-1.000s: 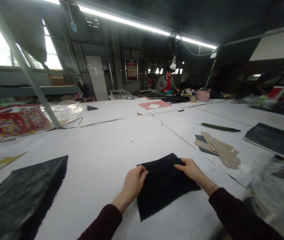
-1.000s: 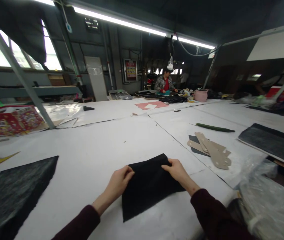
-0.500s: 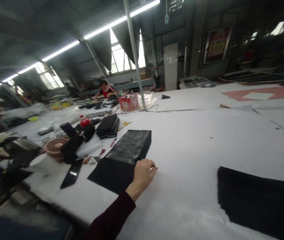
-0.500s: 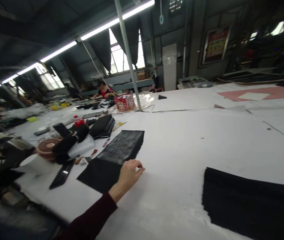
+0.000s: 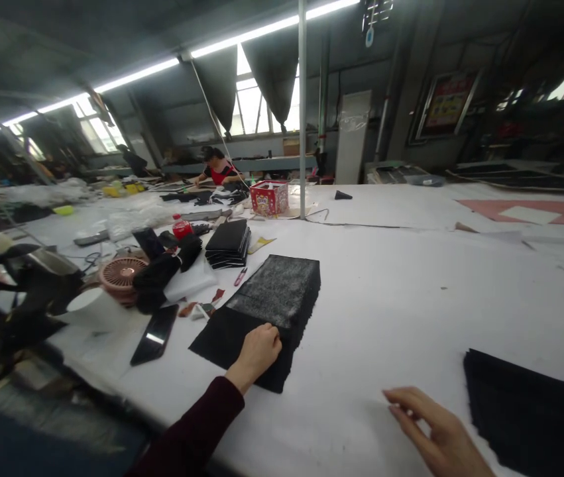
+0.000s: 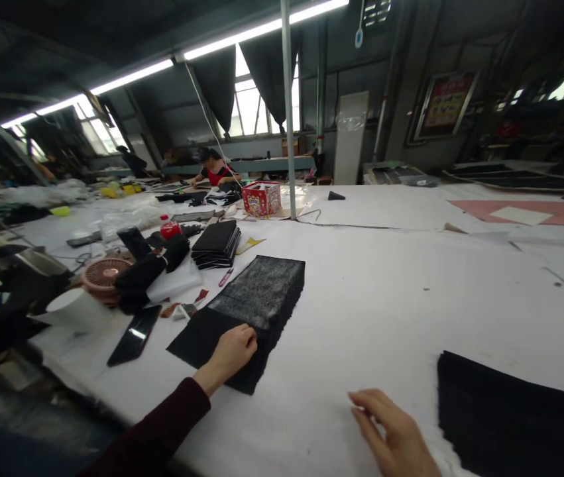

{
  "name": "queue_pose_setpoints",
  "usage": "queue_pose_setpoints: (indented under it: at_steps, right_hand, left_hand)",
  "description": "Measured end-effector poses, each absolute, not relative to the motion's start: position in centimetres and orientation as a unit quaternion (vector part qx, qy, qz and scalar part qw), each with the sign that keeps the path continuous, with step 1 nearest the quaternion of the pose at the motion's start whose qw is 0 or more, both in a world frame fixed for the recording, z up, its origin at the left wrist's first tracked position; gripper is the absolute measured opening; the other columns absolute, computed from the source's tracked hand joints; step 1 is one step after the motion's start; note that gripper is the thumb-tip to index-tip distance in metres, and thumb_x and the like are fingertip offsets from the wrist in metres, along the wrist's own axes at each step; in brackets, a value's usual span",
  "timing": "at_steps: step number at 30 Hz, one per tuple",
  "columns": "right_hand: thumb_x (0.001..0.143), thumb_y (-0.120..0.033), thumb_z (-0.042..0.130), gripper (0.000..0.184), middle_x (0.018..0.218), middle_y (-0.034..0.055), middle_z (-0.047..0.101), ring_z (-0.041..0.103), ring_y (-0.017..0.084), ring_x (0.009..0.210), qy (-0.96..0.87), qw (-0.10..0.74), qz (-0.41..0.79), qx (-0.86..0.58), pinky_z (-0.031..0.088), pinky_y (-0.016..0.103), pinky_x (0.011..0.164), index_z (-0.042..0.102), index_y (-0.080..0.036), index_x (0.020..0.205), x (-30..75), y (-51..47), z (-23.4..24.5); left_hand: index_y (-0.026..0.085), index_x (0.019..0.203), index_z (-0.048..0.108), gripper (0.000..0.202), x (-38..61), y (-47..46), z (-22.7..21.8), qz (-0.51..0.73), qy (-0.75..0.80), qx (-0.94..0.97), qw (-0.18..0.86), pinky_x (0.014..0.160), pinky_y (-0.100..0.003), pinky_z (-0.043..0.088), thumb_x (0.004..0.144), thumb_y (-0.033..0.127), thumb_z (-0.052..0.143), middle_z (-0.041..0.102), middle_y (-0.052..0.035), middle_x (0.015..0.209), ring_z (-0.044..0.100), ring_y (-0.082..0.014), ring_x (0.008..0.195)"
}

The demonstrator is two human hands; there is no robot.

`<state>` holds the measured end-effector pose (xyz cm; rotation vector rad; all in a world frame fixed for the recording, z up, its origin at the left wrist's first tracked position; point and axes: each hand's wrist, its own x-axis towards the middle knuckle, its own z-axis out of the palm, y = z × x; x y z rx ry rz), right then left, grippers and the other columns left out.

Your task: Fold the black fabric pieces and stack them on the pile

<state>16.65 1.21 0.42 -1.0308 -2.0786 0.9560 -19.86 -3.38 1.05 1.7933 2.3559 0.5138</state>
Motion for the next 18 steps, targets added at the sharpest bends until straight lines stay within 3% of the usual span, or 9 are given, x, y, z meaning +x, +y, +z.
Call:
queue_pose_setpoints:
  at_steps: [4, 7, 13, 18]
  right_hand:
    - [0.096, -0.032, 0.044, 0.03, 0.113, 0.0092, 0.067, 0.063, 0.02, 0.101, -0.856, 0.233, 0.375, -0.27, 0.051, 0.034, 0.09, 0.069, -0.023, 0.11, 6.5, 0.3, 2.6]
    - [0.094, -0.023, 0.042, 0.032, 0.122, 0.0088, 0.064, 0.06, 0.02, 0.111, -0.89, 0.213, 0.329, -0.235, 0.047, 0.034, 0.099, 0.068, -0.021, 0.113, 0.9, 1.0, 2.7]
    - [0.09, -0.009, 0.041, 0.039, 0.128, 0.0047, 0.063, 0.059, 0.02, 0.115, -0.928, 0.144, 0.226, -0.257, 0.045, 0.033, 0.1, 0.069, -0.021, 0.115, -5.3, 3.2, 0.4]
    - [0.091, -0.008, 0.041, 0.039, 0.131, 0.0024, 0.061, 0.06, 0.02, 0.113, -0.934, 0.133, 0.171, -0.284, 0.045, 0.032, 0.098, 0.067, -0.022, 0.117, -6.3, 3.1, -1.1]
  left_hand:
    - [0.018, 0.078, 0.072, 0.021, -22.0, -2.9, 1.0, 0.239, 0.764, 0.581, 0.147, 0.074, -0.026, 0.043, 0.077, 0.014, 0.052, 0.07, -0.0035, 0.08, 0.063, -0.017, 0.077]
    - [0.019, 0.075, 0.073, 0.021, -23.2, -2.8, 1.1, 0.299, 0.739, 0.564, 0.217, 0.073, -0.026, 0.042, 0.072, 0.015, 0.053, 0.07, -0.0015, 0.074, 0.062, -0.0166, 0.073]
    - [0.017, 0.062, 0.07, 0.005, -24.4, -2.5, 0.3, 0.483, 0.659, 0.451, 0.36, 0.068, -0.025, 0.044, 0.063, 0.016, 0.066, 0.065, 0.0009, 0.061, 0.056, -0.0145, 0.061]
    - [0.014, 0.075, 0.067, 0.004, -29.5, -4.2, 1.1, 0.734, 0.5, 0.209, 0.408, 0.064, -0.024, 0.051, 0.073, 0.017, 0.065, 0.064, 0.0, 0.063, 0.06, -0.0132, 0.059]
